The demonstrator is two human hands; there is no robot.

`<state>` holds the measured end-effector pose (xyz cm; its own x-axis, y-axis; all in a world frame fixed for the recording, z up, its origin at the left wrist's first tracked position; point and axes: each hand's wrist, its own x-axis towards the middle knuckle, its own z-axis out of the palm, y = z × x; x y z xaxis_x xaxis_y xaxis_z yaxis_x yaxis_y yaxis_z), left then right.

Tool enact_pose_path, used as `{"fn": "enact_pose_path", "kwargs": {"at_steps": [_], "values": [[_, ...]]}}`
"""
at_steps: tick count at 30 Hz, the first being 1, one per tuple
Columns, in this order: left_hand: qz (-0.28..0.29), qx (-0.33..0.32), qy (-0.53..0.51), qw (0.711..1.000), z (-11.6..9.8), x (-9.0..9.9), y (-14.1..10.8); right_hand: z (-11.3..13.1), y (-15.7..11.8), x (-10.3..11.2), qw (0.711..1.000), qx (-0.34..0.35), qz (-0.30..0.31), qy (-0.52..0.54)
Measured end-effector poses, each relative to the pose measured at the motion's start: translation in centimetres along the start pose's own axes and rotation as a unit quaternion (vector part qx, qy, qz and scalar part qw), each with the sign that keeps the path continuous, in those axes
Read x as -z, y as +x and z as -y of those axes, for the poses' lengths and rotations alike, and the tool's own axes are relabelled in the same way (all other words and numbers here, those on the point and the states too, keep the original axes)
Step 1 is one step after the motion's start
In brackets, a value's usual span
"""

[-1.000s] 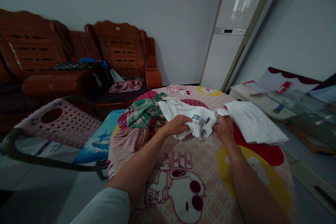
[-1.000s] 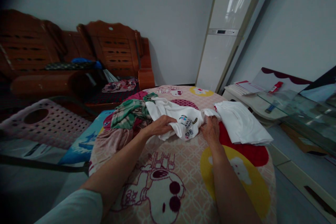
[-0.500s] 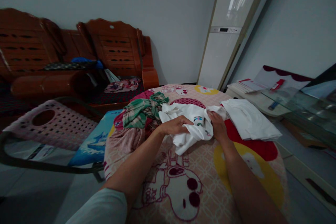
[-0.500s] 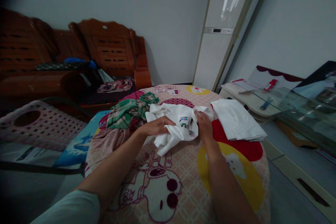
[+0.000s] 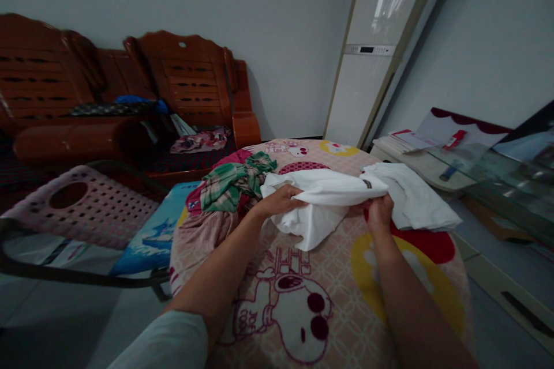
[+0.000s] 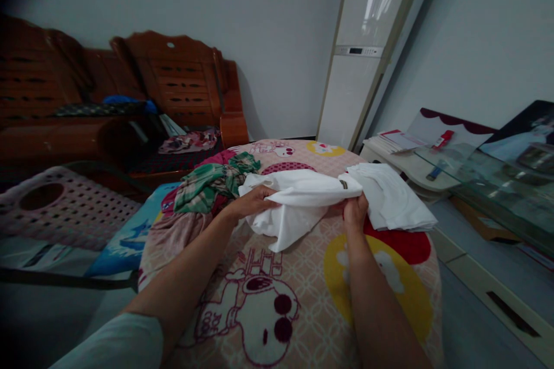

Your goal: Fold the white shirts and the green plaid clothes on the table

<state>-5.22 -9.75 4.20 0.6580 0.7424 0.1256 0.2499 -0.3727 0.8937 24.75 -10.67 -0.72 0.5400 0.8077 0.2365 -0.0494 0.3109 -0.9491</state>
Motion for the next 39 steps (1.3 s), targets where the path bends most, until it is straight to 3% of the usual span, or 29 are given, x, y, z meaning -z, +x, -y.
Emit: {"fn": "enact_pose_path", "kwargs": {"at_steps": [4, 7, 11, 14, 18, 21, 22, 24, 26, 28, 31, 35, 37, 39], "values": [[-0.184, 0.000, 0.133, 0.974, 2.1, -0.1, 1.0, 0.0, -0.3, -0.8, 0.995, -0.054, 0.042, 0.071], [-0.249, 0.005, 0.251, 0.936, 3.3, -0.6, 1.7, 0.1, -0.5, -1.2, 0.989, -0.064, 0.077, 0.113], [-0.251, 0.001, 0.393, 0.884, 4.1, -1.8, 2.2, 0.4, -0.6, -1.5, 0.979, -0.096, 0.085, 0.160], [-0.178, 0.050, 0.414, 0.891, 3.8, -2.3, 2.6, 1.5, -0.6, -1.8, 0.965, -0.127, 0.057, 0.221], [-0.043, 0.057, 0.262, 0.962, 1.9, -2.5, 2.6, 4.9, -0.9, -2.3, 0.947, -0.115, 0.043, 0.297], [0.041, 0.051, -0.013, 0.998, 0.2, -3.8, 2.1, 7.9, -1.4, -2.2, 0.942, -0.082, 0.034, 0.324], [0.070, 0.061, -0.124, 0.988, -0.3, -4.7, 1.8, 8.8, -1.6, -2.1, 0.942, -0.071, 0.029, 0.327], [0.119, 0.080, -0.306, 0.941, -1.4, -6.9, 1.4, 10.1, -1.9, -1.9, 0.943, -0.061, 0.023, 0.325], [0.143, 0.089, -0.403, 0.900, -2.4, -8.8, 1.2, 10.9, -2.2, -1.5, 0.947, -0.066, 0.029, 0.313], [0.142, 0.093, -0.431, 0.886, -3.2, -9.4, 1.2, 11.3, -2.3, -1.1, 0.951, -0.064, 0.043, 0.298], [0.093, 0.099, -0.372, 0.918, -4.0, -7.2, 1.4, 11.4, -1.8, -0.7, 0.961, -0.011, 0.032, 0.276], [-0.029, 0.085, -0.153, 0.984, -3.5, -0.9, 1.2, 10.9, -0.9, -1.3, 0.971, 0.113, -0.005, 0.211], [-0.097, 0.059, -0.016, 0.993, -2.8, 1.9, 1.1, 10.3, -0.7, -2.2, 0.978, 0.140, 0.052, 0.147], [-0.205, 0.053, 0.144, 0.967, -1.5, 3.8, 1.1, 9.4, -0.7, -3.3, 0.973, 0.151, 0.163, 0.057]]}}
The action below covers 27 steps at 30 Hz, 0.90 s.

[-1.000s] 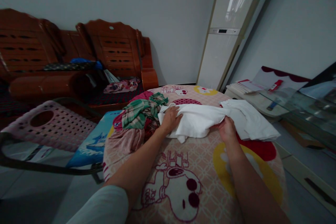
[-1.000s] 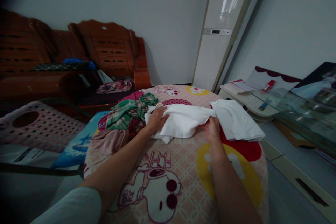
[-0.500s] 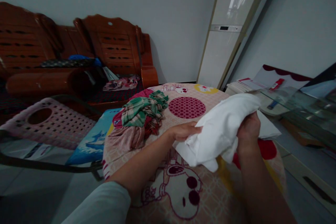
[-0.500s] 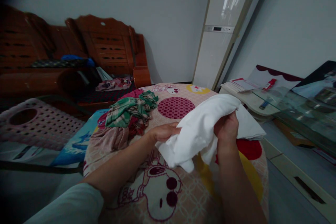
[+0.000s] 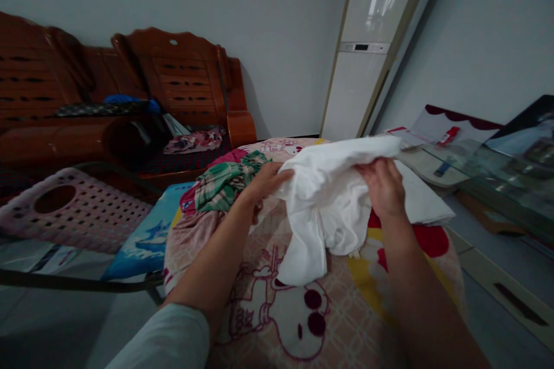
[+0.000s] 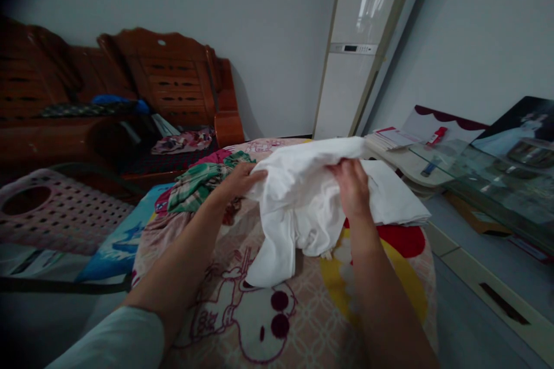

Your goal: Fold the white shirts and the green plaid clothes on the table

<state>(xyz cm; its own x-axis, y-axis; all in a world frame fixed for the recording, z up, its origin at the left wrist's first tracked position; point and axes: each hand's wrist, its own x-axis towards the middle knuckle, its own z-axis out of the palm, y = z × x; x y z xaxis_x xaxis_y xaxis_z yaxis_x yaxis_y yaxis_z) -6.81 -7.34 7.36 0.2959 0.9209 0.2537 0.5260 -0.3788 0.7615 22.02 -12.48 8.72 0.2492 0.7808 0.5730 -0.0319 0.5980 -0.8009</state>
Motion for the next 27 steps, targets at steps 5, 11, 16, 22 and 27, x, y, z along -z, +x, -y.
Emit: {"fn": "enact_pose_path", "kwargs": {"at_steps": [5, 11, 16, 22, 27], "values": [[-0.259, 0.072, 0.200, 0.942, 5.0, -0.5, 0.6, -3.6, -0.4, -0.5, 0.967, 0.025, 0.149, -0.205], [-0.228, -0.004, 0.216, 0.949, 8.2, -2.2, 0.7, -5.3, -1.6, 2.7, 0.850, -0.106, 0.054, -0.513], [-0.129, -0.074, 0.180, 0.972, 6.3, -3.9, 0.3, -4.6, -2.6, 4.2, 0.692, -0.193, 0.096, -0.689], [-0.034, -0.075, 0.201, 0.976, 5.1, -6.0, -1.1, -6.2, -2.9, 4.7, 0.678, -0.233, 0.130, -0.685], [-0.005, -0.041, 0.204, 0.978, 5.6, -5.8, -1.2, -7.1, -2.4, 5.0, 0.727, -0.207, 0.150, -0.638]]}}
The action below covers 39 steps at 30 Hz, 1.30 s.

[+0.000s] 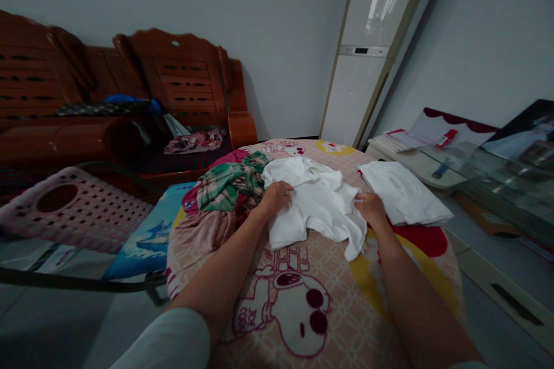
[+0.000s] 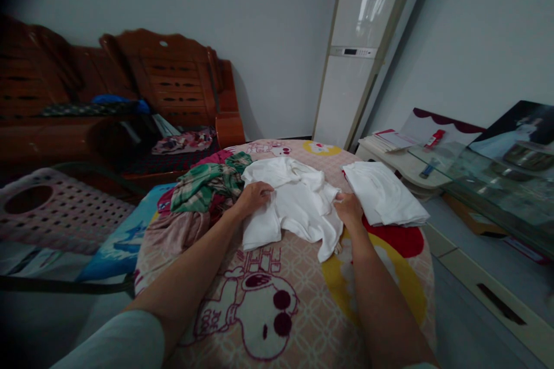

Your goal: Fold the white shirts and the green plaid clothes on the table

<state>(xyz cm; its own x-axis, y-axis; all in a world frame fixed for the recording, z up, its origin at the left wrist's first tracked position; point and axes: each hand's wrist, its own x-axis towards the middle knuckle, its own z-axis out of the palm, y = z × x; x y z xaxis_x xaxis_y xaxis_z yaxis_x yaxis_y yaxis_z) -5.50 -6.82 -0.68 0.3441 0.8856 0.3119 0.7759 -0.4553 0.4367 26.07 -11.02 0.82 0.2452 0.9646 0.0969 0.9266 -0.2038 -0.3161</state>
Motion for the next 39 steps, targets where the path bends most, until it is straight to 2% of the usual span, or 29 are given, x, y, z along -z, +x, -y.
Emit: {"fn": "enact_pose_path", "kwargs": {"at_steps": [4, 7, 9, 11, 15, 19, 21, 23, 25, 28, 30, 32, 35, 37, 39], "values": [[-0.016, 0.004, 0.002, 1.000, 0.4, -0.1, 0.1, 1.3, -0.9, 0.6, 0.996, -0.037, -0.067, -0.043], [-0.018, 0.004, 0.001, 1.000, 0.5, -0.3, 0.2, 3.0, -1.6, 0.8, 0.993, 0.000, -0.098, -0.066], [-0.018, 0.001, 0.003, 1.000, 0.6, -0.4, 0.3, 3.9, -1.5, 0.6, 0.995, 0.025, -0.079, -0.057], [-0.017, -0.004, 0.003, 1.000, 0.6, -0.4, 0.3, 4.3, -0.8, 0.2, 0.997, 0.022, -0.045, -0.050], [-0.010, -0.007, 0.005, 1.000, 0.5, -0.2, 0.1, 3.7, 1.8, -0.6, 0.999, 0.014, 0.015, -0.041], [-0.018, -0.008, -0.003, 1.000, 0.4, -0.2, 0.0, 3.1, 3.8, -0.6, 1.000, 0.025, 0.012, 0.001], [-0.032, 0.001, -0.007, 0.999, 0.3, -0.2, 0.1, 3.1, 4.8, -0.2, 0.998, -0.003, 0.002, 0.059], [-0.051, 0.021, -0.005, 0.998, 0.1, -0.1, 0.2, 3.4, 5.9, 0.4, 0.984, -0.053, -0.015, 0.169], [-0.081, 0.046, -0.003, 0.996, 0.0, 0.1, 0.3, 3.9, 7.4, 1.1, 0.948, -0.088, -0.051, 0.301], [-0.132, 0.071, -0.008, 0.989, 0.3, 0.6, 0.4, 4.4, 9.6, 2.0, 0.889, -0.054, -0.122, 0.439], [-0.160, 0.077, -0.009, 0.984, 0.8, 0.9, 0.3, 4.3, 10.4, 2.2, 0.874, -0.008, -0.142, 0.465], [-0.174, 0.078, 0.003, 0.982, 1.2, 1.2, 0.2, 3.9, 10.2, 2.1, 0.886, 0.040, -0.133, 0.442], [-0.156, 0.095, 0.041, 0.982, 1.3, 1.9, 0.0, 2.7, 7.9, 1.7, 0.932, 0.077, -0.099, 0.339], [-0.125, 0.126, 0.075, 0.981, 1.0, 2.6, -0.3, 1.8, 5.6, 1.5, 0.967, 0.043, -0.080, 0.237], [-0.077, 0.164, 0.116, 0.977, 0.9, 3.3, -0.4, 1.0, 3.3, 1.4, 0.991, -0.003, -0.069, 0.118]]}}
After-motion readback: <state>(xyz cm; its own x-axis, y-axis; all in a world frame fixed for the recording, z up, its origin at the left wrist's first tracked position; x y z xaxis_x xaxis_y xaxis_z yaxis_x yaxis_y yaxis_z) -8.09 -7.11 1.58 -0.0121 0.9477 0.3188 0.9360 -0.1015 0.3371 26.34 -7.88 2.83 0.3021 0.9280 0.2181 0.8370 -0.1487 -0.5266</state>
